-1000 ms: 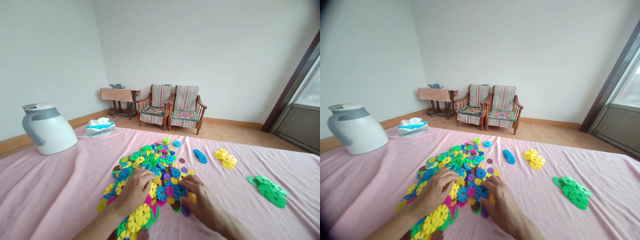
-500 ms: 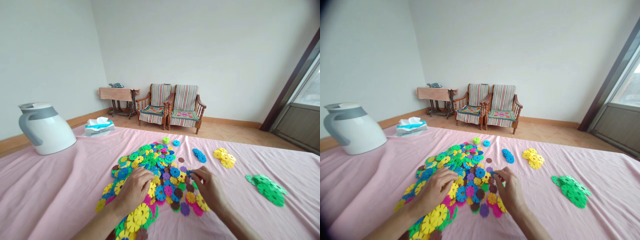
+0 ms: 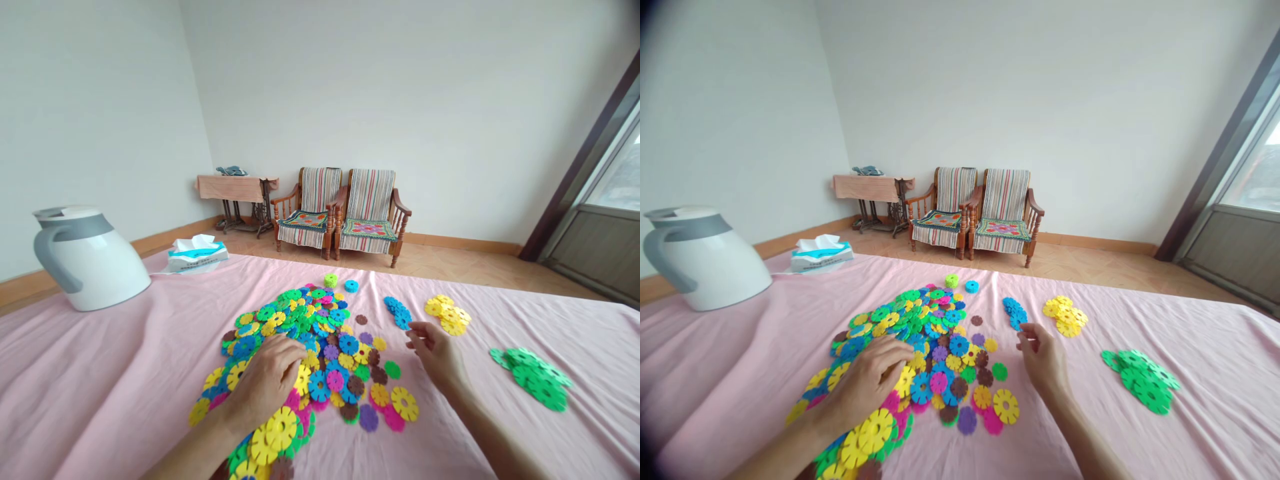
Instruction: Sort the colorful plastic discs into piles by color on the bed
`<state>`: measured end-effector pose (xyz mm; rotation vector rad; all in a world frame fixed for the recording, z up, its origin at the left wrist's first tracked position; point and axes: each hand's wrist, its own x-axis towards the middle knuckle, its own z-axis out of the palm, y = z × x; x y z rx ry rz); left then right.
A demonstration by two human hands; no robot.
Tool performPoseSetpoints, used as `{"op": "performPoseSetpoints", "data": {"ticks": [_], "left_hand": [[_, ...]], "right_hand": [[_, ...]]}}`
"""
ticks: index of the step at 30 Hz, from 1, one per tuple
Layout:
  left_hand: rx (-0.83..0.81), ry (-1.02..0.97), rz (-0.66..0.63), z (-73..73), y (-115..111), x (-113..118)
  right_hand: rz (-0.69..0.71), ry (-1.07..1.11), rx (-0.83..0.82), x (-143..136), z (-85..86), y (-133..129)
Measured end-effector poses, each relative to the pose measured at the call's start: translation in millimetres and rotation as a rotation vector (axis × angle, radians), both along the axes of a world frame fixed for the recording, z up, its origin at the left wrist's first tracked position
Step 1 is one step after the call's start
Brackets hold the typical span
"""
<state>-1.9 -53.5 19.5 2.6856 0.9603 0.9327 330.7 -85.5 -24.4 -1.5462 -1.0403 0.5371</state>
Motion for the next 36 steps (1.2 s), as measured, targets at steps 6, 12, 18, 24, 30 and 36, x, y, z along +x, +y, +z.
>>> {"op": "performPoseSetpoints", "data": {"ticks": [6, 12, 18, 24, 30, 36], "left_hand": [[-0.007, 0.005, 0.009, -1.1, -0.1, 0.0], [-0.018, 0.002, 0.014, 1.3, -1.7, 0.6], [-0.023, 0.004, 0.012, 2.7, -2.4, 0.4], [-0.016, -0.005, 0.012, 1.3, -1.5, 0.3], [-0.017, 0.008, 0.013, -0.5, 0.1, 0.2], [0.001, -0.009, 0.008, -0.2, -0.5, -0.5]], "right_hand": [[0.302, -0.499, 0.096, -54.2, 16.8, -17.8], [0.476, -0.957, -0.022, -88.1, 25.3, -20.8], [0.485, -1.007, -0.084, -95.7, 32.5, -22.5], [0.481, -0.928, 0.028, -98.7, 37.4, -31.0], [0.287, -0.641, 0.138, -80.3, 26.3, -19.9], [-0.065, -0.231, 0.043, -15.5, 9.6, 3.2]]}}
